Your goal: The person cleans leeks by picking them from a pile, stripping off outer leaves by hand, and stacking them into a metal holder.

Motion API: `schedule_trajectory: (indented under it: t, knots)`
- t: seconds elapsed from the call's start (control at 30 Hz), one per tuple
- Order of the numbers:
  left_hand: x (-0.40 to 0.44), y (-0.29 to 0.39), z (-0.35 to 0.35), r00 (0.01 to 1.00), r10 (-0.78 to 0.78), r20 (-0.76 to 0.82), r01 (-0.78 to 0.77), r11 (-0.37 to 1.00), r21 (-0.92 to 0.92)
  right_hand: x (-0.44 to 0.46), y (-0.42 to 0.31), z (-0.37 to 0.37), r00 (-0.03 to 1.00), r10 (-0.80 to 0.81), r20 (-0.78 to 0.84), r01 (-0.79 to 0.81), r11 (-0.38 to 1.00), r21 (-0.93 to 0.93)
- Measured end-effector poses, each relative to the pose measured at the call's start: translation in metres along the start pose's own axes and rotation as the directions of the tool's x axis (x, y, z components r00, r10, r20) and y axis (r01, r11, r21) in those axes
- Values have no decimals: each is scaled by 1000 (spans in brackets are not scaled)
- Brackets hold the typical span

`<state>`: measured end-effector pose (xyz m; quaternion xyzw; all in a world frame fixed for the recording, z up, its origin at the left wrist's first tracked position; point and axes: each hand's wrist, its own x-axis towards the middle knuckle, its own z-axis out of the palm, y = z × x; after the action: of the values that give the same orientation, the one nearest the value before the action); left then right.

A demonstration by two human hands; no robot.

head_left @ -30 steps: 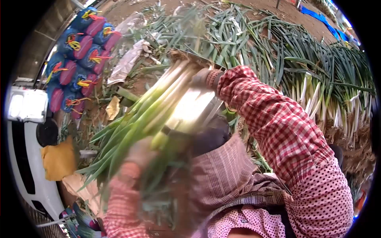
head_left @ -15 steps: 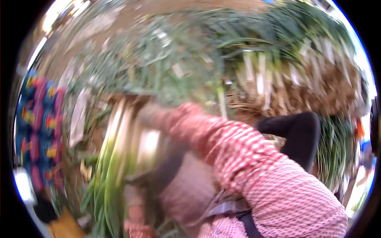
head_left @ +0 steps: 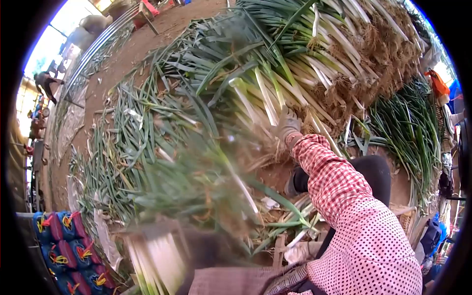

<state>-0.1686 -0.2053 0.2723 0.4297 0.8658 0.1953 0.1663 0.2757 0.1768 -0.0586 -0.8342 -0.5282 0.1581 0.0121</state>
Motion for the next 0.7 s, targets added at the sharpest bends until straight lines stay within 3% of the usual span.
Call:
schedule_trajectory:
  t: [0.1, 0.13, 0.17, 0.2, 0.27, 0.3, 0.33, 0.37, 0.43, 0.47, 0.5, 0.53, 0.57, 0.6, 0.63, 0.67, 0.7]
  knots:
    - [59, 57, 78, 919, 84, 385, -129, 987, 92, 25, -19, -25, 952, 250, 175, -255, 967, 6]
    - [75, 60, 118, 907, 83, 413, -47, 994, -97, 33, -23, -31, 948, 229, 223, -240, 970, 22]
    - [99, 71, 155, 787, 304, 536, -278, 951, -132, 41, -26, -36, 941, 209, 266, -227, 973, 41]
    - [110, 105, 189, 781, 167, 602, -237, 971, 39, 44, -25, -24, 954, 138, 268, -158, 986, 56]
    - [135, 103, 269, 683, 412, 603, -405, 901, -157, 51, -24, -1, 964, -7, 268, -17, 996, 88]
    - [143, 120, 297, 638, 377, 671, -320, 923, -215, 30, -37, -8, 956, -88, 280, 38, 983, 182]
    - [147, 130, 325, 655, 372, 658, -256, 928, -270, 8, -51, -17, 942, -169, 290, 86, 957, 276]
    - [149, 134, 349, 679, 357, 641, -186, 929, -321, -32, -71, -31, 940, -171, 296, -39, 806, 591]
    - [153, 125, 384, 712, 180, 678, 140, 911, -388, -87, -87, 55, 917, -397, 46, 244, 649, 721]
    - [145, 110, 391, 685, 44, 727, 454, 755, -473, -135, -88, 53, 916, -395, 75, 230, 669, 707]
    - [135, 93, 393, 623, -72, 779, 700, 496, -514, -164, -91, 61, 862, -401, 311, 61, 690, 721]
    - [125, 68, 396, 535, -154, 831, 843, 165, -512, -182, -90, 68, 785, -461, 415, 78, 737, 672]
    - [113, 57, 386, 464, -146, 874, 886, 90, -455, -197, -83, 75, 694, -506, 512, 108, 777, 621]
    - [91, 45, 373, 428, -246, 870, 904, 99, -417, -209, -76, 82, 599, -530, 600, 149, 810, 567]
    - [78, 9, 391, 467, -252, 848, 883, 92, -460, -212, -78, 84, 508, -528, 680, 148, 831, 536]
    - [66, -24, 409, 506, -251, 825, 861, 91, -500, -219, -68, 121, 515, -499, 697, 73, 836, 544]
    - [65, -21, 409, 500, -265, 825, 863, 66, -501, -226, -69, 117, 589, -460, 665, 34, 836, 548]
